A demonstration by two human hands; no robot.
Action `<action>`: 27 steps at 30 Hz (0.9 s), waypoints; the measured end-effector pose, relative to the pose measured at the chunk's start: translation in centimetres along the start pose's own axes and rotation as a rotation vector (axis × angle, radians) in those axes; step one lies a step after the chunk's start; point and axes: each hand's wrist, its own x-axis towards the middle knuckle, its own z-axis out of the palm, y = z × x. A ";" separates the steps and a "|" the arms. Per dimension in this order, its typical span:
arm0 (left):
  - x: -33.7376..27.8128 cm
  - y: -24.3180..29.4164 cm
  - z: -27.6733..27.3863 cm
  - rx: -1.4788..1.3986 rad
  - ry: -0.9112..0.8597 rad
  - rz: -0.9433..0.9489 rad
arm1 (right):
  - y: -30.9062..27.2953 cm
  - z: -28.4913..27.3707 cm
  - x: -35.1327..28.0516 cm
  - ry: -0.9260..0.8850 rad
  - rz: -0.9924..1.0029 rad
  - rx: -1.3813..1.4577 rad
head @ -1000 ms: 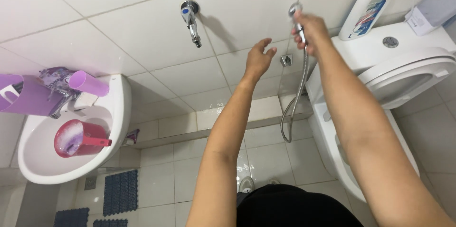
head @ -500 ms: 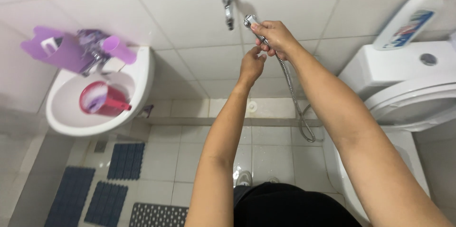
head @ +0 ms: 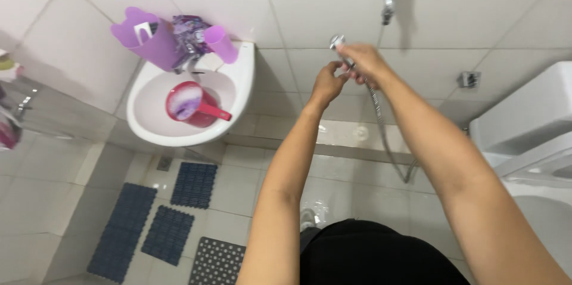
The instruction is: Cleaning various items like a plastic container and a brush using water and a cloth in a bathroom sink.
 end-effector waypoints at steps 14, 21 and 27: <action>3.8 4.0 -14.7 0.115 -0.023 0.144 | -12.2 0.0 2.8 0.062 -0.722 0.214; 4.3 4.0 -15.6 0.067 -0.048 0.146 | -12.0 3.7 0.6 -0.005 -0.721 0.170; 5.1 3.0 -15.0 0.014 -0.061 0.033 | -11.6 5.3 2.4 0.040 -0.510 -0.022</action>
